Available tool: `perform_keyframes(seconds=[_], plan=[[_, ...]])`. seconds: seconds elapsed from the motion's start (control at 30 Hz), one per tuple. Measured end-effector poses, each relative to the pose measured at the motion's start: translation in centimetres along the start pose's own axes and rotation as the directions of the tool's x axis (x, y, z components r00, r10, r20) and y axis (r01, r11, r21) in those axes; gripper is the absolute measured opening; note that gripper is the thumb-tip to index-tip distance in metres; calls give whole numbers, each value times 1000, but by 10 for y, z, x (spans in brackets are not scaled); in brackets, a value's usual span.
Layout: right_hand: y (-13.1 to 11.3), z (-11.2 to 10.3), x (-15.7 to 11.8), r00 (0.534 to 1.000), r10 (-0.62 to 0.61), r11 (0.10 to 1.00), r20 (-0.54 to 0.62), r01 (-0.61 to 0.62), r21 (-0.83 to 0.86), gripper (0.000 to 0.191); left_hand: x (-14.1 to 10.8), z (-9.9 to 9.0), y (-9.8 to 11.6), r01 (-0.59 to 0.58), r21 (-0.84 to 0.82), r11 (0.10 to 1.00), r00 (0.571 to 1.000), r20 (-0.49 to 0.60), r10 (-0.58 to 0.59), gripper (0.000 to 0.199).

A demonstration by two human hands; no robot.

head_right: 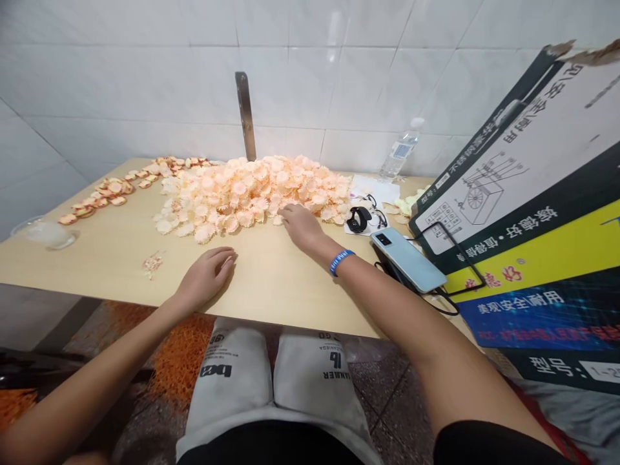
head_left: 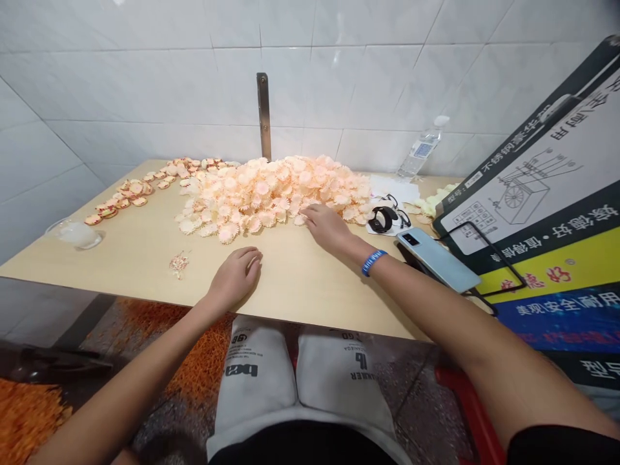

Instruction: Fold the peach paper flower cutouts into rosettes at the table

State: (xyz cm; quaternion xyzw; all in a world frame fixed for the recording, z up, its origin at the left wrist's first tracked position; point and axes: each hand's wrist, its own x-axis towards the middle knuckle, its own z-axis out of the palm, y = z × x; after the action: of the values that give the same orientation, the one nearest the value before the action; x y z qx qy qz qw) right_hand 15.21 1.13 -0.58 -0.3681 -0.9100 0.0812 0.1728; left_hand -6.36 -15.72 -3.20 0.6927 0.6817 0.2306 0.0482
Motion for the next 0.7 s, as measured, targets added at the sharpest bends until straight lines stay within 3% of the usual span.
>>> perform_keyframes(seconds=[0.03, 0.13, 0.23, 0.3, 0.43, 0.57, 0.63, 0.7], plan=[[2, 0, -14, 992, 28, 999, -125, -23, 40, 47, -5, 0, -3, 13, 12, 1000, 1000, 7, -13, 40], [7, 6, -73, 968, 121, 992, -219, -112, 52, 50, -12, 3, -12, 33, 73, 997, 997, 69, -38, 52], [12, 18, -129, 960, 260, 966, -100, -258, 32, 57, 2, 9, -13, -6, 106, 994, 984, 175, -13, 61], [17, 24, -149, 942, 336, 942, -4, -336, -12, 70, 23, 16, -6, -56, 104, 993, 970, 243, 30, 63], [27, 28, -139, 917, 393, 919, 71, -390, -54, 80, 56, 34, 23, -176, 52, 983, 932, 330, 149, 63], [23, 26, -102, 947, 290, 957, 140, -286, -51, 85, 42, 40, 53, -323, -141, 936, 857, 375, 353, 55], [14, 26, -88, 960, 215, 977, 180, -213, -34, 88, 26, 34, 53, -286, -198, 937, 870, 356, 341, 54], [1, 28, -77, 963, 149, 989, 223, -149, -17, 92, 12, 24, 40, -169, -178, 969, 924, 314, 219, 56]])
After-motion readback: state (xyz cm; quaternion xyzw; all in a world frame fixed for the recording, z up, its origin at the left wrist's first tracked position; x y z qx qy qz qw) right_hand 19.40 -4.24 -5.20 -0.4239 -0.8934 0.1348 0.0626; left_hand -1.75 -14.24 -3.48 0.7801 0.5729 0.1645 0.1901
